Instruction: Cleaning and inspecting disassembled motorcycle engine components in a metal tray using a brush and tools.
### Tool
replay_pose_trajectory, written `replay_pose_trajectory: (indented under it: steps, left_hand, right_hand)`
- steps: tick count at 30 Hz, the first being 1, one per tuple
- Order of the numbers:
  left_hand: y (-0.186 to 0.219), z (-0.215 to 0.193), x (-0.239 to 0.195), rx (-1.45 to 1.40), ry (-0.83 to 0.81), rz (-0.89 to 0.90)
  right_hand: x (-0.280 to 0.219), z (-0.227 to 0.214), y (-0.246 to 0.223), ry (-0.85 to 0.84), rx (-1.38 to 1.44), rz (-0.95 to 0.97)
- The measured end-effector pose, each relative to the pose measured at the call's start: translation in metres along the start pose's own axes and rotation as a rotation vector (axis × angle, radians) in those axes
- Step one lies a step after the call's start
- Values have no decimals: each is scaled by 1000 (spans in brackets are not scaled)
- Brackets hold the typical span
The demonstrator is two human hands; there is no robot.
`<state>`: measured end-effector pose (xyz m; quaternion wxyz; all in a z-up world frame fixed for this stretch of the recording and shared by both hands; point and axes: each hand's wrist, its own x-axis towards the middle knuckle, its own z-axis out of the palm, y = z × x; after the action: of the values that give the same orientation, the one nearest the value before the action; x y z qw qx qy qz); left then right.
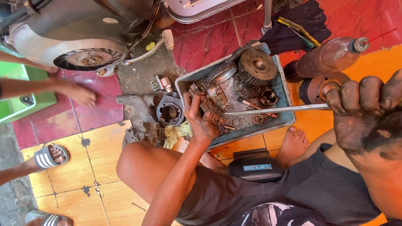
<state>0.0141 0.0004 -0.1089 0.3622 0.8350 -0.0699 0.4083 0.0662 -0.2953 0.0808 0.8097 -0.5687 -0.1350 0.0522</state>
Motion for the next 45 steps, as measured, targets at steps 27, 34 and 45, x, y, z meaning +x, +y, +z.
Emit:
replay_pose_trajectory:
  steps: [27,34,45]
  left_hand:
    - [10,-33,60,-92,-366,-328]
    - [-6,-21,50,-62,-416,-298]
    - [-18,-24,22,7,-380,-241]
  right_hand:
    - [-71,-166,45,-308,-210,541]
    - [-45,-73,-12,-225,-602,149]
    - [-31,-23,-4,-181,-810,181]
